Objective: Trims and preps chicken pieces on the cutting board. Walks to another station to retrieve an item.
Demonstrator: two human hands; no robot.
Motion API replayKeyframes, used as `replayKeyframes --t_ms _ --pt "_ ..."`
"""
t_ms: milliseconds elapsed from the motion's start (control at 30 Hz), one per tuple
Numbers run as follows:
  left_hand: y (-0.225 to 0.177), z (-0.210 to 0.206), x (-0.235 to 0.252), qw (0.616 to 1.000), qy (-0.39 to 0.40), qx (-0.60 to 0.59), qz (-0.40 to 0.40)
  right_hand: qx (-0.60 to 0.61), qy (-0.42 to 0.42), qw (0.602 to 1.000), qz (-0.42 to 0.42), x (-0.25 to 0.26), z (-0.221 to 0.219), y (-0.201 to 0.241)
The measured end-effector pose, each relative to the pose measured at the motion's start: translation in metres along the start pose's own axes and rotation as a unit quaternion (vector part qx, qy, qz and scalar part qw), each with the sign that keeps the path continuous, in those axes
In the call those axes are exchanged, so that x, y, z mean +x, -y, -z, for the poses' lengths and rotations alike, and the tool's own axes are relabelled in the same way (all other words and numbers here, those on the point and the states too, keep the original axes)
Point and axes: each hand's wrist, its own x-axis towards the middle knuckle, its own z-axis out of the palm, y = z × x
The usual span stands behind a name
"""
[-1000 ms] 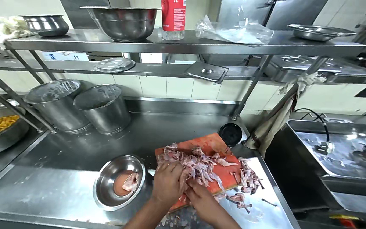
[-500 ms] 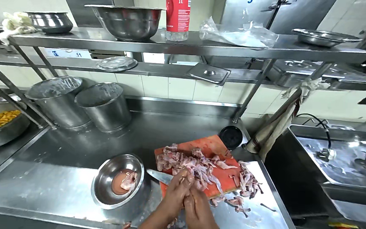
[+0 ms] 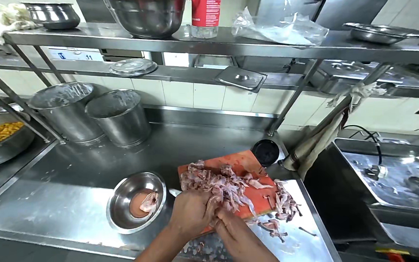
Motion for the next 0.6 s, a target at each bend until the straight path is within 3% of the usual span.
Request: replayKeyframes --t_ms 67,133,233,267,300,367,500,600 --pt "0.0 0.005 0.001 0.993 0.037 -0.103 0.034 0.042 -0.028 0.998 0.029 -0.004 -0.004 0.003" --pt "-0.006 0.007 0.004 0.954 0.05 -0.281 0.093 0.114 -0.091 0.988 0.054 -0.008 -0.013 0.01" --pt "-0.035 0.005 0.003 0.803 0.026 -0.548 0.232 0.15 -0.205 0.962 0.095 -0.005 -0.034 0.018" --pt "-0.041 0.003 0.003 0.771 0.026 -0.581 0.261 0.134 -0.247 0.954 0.104 -0.003 -0.039 0.017" --pt "-0.043 0.001 0.003 0.765 0.032 -0.58 0.277 0.119 -0.282 0.946 0.104 0.001 -0.042 0.014" --pt "-0.04 -0.011 0.002 0.795 0.029 -0.535 0.282 0.131 -0.306 0.941 0.065 0.006 -0.044 0.002" --pt "-0.023 -0.04 -0.013 0.943 -0.066 -0.296 0.136 0.328 -0.235 0.913 -0.062 0.007 -0.039 -0.007" --pt "-0.02 -0.049 -0.019 0.973 -0.097 -0.181 0.11 0.474 -0.18 0.844 -0.176 0.0 -0.03 0.008"
